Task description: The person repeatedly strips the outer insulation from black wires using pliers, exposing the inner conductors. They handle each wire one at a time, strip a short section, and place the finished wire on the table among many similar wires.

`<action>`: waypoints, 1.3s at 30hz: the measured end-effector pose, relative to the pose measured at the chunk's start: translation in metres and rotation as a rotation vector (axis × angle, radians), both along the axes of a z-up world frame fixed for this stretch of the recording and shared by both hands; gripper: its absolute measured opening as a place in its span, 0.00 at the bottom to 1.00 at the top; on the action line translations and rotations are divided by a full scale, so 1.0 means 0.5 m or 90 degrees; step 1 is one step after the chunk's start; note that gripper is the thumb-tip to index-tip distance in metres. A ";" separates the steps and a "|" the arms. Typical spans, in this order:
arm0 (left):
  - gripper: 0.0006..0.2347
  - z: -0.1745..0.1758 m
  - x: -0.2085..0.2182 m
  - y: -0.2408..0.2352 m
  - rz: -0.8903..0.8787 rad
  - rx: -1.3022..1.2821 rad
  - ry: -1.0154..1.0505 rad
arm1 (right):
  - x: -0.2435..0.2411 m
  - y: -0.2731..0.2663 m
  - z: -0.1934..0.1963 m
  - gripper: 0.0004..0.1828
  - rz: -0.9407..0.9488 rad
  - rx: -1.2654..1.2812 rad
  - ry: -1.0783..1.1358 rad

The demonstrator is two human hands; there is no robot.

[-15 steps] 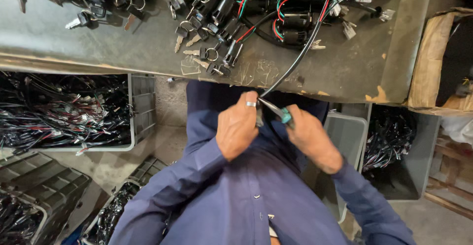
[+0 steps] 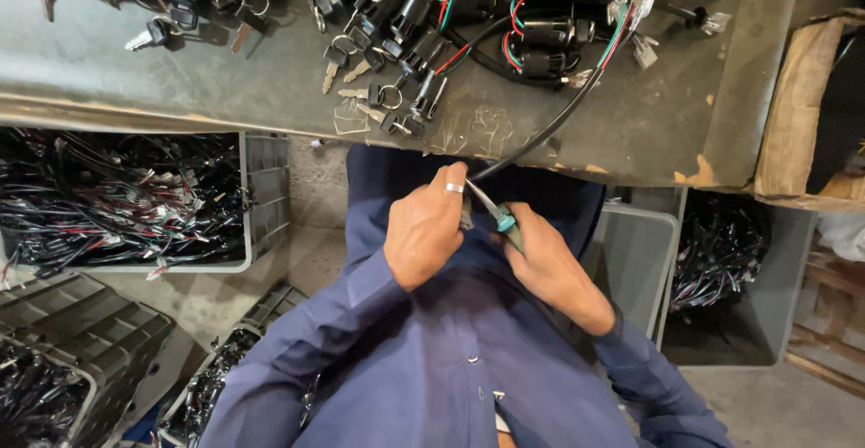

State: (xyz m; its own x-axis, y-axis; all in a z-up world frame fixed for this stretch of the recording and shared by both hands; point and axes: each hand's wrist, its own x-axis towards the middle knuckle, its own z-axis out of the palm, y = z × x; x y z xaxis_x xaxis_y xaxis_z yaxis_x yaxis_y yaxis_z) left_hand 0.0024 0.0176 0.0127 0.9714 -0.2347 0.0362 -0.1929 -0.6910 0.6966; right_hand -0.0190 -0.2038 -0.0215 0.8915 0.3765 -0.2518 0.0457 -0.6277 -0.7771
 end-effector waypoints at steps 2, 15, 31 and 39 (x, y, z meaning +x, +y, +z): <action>0.21 0.001 0.011 0.007 -0.030 -0.046 0.136 | 0.004 0.007 -0.043 0.16 -0.033 -0.004 0.007; 0.21 0.099 0.008 0.034 -0.184 -0.668 0.705 | 0.078 -0.012 -0.056 0.26 0.125 0.354 -0.127; 0.26 0.075 0.009 0.023 -0.025 -0.117 0.104 | 0.033 0.009 0.063 0.17 -0.030 0.013 -0.157; 0.29 0.154 0.221 0.279 0.325 0.386 -0.259 | 0.145 -0.023 0.125 0.26 -0.031 -0.271 -0.390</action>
State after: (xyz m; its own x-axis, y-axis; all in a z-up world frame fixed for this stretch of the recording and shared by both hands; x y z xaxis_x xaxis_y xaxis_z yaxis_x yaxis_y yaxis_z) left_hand 0.1127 0.1573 0.0899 0.9021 0.1323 0.4107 0.0866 -0.9880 0.1279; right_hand 0.0535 -0.2152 0.0408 0.9319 0.3145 0.1805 0.3573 -0.8810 -0.3100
